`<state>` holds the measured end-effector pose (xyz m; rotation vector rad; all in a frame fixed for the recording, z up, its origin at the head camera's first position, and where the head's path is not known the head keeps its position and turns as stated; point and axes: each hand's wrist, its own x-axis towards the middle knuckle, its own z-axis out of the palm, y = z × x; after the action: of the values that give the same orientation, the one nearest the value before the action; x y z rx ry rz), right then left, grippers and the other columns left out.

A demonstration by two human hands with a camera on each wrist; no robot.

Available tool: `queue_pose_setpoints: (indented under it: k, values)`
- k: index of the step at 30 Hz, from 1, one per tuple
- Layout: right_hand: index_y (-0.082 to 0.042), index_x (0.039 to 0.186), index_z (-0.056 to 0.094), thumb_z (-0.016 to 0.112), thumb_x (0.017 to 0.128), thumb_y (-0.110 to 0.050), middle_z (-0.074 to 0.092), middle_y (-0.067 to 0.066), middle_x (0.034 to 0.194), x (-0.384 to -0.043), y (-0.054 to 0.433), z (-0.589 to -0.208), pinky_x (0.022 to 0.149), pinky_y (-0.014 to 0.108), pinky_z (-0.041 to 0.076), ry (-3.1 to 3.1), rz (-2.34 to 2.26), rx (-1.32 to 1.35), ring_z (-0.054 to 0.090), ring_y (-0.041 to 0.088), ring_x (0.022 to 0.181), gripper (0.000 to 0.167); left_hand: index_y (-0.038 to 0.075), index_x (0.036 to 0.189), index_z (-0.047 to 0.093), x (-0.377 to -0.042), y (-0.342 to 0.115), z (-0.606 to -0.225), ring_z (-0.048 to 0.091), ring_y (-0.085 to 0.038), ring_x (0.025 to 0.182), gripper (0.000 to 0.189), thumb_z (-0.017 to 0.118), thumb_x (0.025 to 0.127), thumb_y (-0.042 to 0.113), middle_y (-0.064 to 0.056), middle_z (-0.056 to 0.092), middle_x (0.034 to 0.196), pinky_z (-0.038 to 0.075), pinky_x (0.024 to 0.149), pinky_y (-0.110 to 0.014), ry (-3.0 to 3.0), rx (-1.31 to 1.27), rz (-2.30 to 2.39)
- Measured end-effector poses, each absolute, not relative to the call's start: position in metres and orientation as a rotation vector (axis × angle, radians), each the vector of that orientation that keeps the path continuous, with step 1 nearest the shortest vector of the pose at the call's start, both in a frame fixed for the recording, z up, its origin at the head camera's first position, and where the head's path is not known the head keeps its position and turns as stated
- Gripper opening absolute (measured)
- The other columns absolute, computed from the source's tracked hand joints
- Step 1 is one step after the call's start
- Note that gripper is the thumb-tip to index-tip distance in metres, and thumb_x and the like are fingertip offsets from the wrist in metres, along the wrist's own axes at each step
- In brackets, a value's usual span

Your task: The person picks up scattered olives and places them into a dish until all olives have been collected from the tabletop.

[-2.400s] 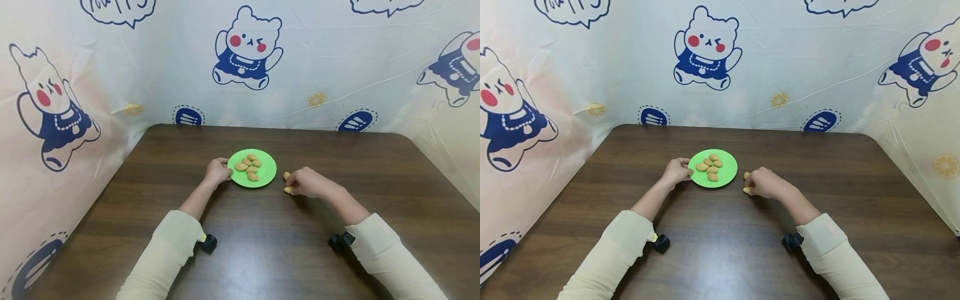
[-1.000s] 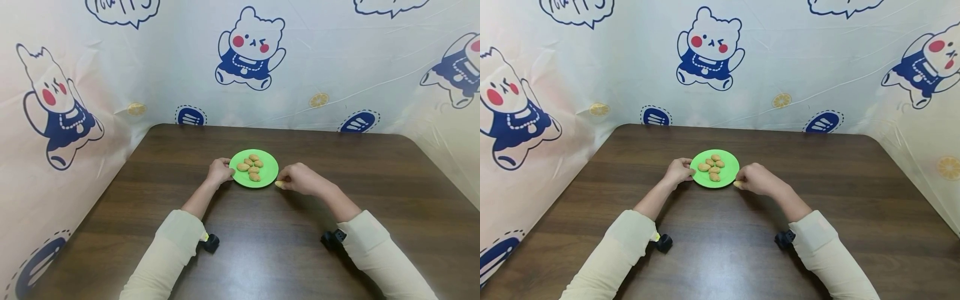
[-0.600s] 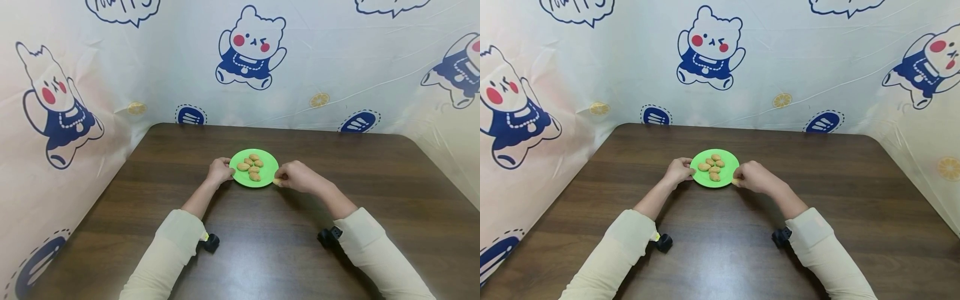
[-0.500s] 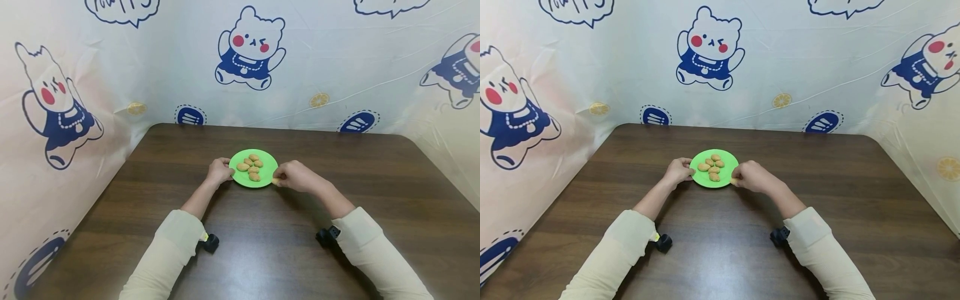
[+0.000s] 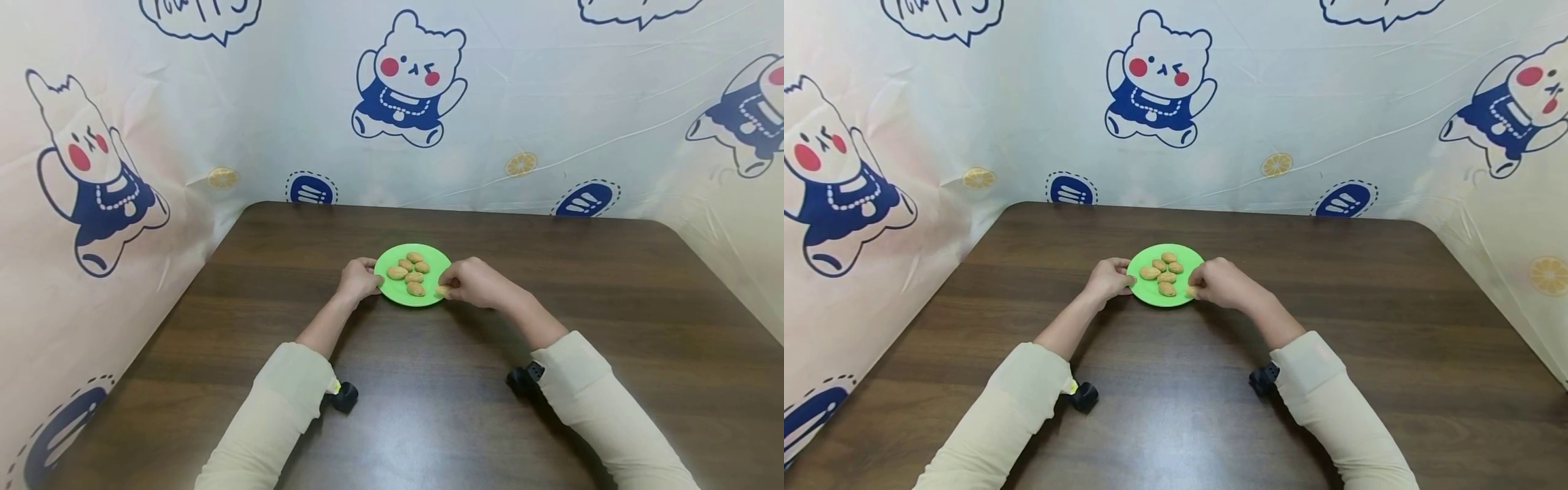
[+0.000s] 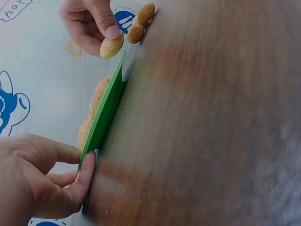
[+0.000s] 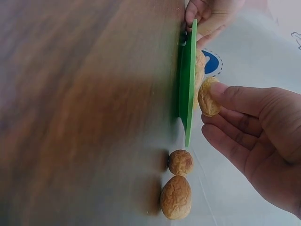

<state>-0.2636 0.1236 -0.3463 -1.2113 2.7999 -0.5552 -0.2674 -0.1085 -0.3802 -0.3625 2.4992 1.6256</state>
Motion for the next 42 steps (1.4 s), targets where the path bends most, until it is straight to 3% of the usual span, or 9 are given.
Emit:
queue_pose_setpoints:
  k: [24,42]
  values:
    - [-0.004,0.102,0.071,0.069,0.082,-0.004,0.067,0.004,0.093,-0.277,0.108,-0.348,0.068,0.028,0.052,2.805,-0.572,-1.134,0.057,0.013,0.078,0.020,-0.003,0.132,0.045,-0.267,-0.108,-0.381,0.061,-0.025,0.088,0.047,0.057,0.086,-0.006,-0.016,0.052,0.102,0.057,0.065,-0.021,2.487,-0.352,1.641]
    - [-0.004,0.104,0.070,0.068,0.084,-0.008,0.067,0.007,0.099,-0.286,0.097,-0.351,0.074,0.029,0.054,2.778,-0.524,-1.102,0.061,0.018,0.089,0.020,-0.003,0.132,0.046,-0.266,-0.109,-0.379,0.061,-0.025,0.088,0.047,0.057,0.086,-0.006,-0.016,0.053,0.102,0.057,0.065,-0.021,2.481,-0.354,1.639]
